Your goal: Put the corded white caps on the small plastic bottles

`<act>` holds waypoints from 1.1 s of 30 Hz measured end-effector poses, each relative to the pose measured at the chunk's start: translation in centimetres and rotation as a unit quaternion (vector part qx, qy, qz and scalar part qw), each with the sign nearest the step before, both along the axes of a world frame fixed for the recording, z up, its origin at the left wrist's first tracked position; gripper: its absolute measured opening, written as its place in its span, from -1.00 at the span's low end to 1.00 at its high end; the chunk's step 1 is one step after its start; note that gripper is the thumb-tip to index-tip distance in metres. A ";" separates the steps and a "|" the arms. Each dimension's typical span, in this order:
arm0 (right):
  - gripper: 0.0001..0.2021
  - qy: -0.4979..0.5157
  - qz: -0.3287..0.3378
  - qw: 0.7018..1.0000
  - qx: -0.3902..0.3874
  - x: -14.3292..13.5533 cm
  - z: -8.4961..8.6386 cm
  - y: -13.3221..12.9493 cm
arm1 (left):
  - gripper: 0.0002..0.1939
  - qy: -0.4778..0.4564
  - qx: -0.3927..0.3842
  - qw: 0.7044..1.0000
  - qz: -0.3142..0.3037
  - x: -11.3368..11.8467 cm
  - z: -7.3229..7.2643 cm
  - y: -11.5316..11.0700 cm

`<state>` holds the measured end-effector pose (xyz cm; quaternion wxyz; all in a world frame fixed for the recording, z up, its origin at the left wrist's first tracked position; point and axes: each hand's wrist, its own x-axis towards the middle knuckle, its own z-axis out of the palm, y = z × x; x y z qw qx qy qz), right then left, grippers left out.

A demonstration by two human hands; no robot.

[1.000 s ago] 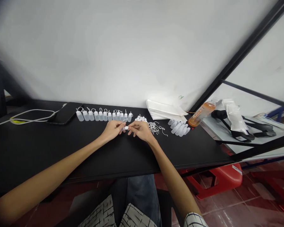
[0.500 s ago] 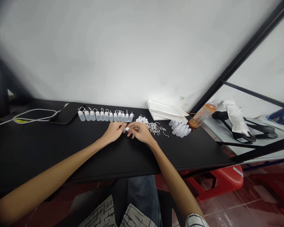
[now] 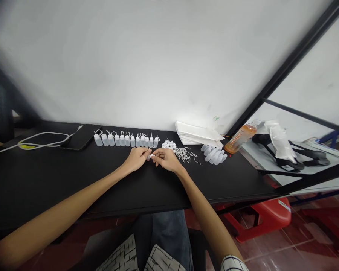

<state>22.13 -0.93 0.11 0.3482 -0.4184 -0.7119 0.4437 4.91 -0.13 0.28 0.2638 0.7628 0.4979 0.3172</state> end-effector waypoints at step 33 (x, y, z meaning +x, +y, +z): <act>-0.69 -0.003 -0.005 1.000 0.005 0.2 0.7 -0.1 | -0.58 -0.087 -0.062 0.994 -0.013 -0.3 0.0 0.3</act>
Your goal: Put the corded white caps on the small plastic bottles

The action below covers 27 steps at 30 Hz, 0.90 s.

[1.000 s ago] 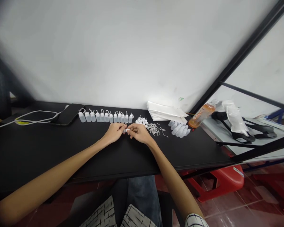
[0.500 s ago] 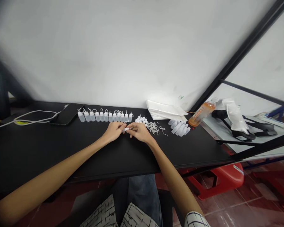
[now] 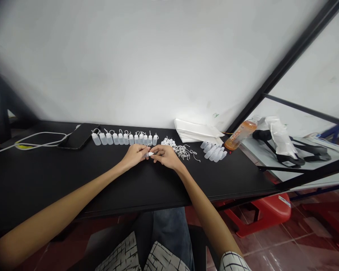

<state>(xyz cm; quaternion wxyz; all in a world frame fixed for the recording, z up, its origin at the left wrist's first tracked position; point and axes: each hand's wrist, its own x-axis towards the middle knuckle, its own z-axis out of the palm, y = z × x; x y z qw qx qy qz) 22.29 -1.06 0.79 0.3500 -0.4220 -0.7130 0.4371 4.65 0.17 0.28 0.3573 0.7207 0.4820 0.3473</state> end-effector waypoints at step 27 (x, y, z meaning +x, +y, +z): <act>-0.51 -0.138 -0.023 0.984 0.110 -0.8 -0.8 0.1 | -0.61 0.005 0.012 1.000 -0.011 0.2 0.2 -0.4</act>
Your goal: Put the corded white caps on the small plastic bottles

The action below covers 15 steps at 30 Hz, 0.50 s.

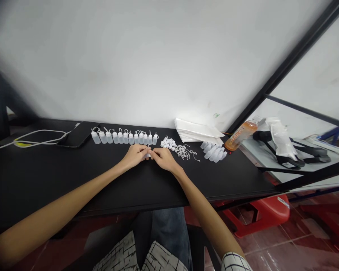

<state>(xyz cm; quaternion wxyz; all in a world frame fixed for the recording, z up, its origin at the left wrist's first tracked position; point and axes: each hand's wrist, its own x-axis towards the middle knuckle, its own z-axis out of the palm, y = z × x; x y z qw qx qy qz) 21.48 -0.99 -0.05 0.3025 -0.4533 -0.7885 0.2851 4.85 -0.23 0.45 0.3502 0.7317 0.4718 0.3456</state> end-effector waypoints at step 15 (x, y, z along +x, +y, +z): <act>-0.55 0.082 0.035 0.988 -0.125 0.1 0.2 -0.1 | -0.61 -0.003 -0.004 1.000 -0.005 0.0 -0.6 0.3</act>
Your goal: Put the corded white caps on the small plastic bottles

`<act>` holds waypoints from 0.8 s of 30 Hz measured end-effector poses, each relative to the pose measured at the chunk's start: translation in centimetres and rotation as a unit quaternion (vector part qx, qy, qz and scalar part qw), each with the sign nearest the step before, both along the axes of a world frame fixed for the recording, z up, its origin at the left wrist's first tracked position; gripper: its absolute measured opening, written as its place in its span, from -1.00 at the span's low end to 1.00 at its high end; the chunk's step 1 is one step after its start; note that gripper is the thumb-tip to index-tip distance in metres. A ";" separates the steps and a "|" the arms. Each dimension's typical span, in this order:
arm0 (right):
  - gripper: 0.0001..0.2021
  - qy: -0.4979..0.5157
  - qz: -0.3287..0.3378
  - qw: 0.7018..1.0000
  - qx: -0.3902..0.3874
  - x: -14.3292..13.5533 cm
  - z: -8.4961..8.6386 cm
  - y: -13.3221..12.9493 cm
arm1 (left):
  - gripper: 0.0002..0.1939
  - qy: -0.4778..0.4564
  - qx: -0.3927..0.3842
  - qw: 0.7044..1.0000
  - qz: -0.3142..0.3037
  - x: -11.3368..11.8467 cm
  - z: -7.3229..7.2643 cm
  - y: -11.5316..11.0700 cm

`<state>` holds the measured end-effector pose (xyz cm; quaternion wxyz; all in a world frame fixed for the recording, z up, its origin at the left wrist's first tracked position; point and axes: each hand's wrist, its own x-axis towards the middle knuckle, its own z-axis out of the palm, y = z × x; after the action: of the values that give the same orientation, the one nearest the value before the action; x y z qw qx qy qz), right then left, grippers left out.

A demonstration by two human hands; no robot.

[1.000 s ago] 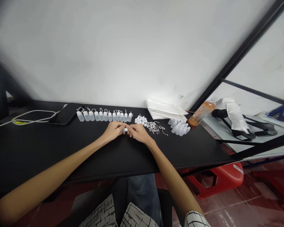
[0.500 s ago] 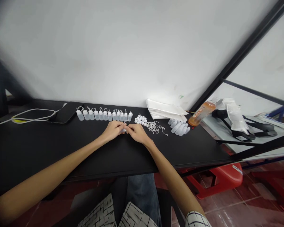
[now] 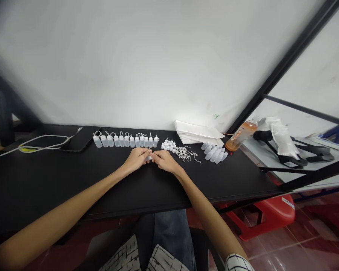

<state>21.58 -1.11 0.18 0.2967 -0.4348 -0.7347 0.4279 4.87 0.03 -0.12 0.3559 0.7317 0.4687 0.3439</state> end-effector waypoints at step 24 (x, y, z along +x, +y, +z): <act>-0.69 0.033 0.030 0.999 0.005 0.2 0.5 -0.3 | -0.60 -0.011 0.001 1.000 -0.022 -0.1 0.1 0.0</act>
<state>21.79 -1.39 0.69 0.3103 -0.3968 -0.7390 0.4473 4.75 0.06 -0.02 0.3678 0.7382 0.4486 0.3442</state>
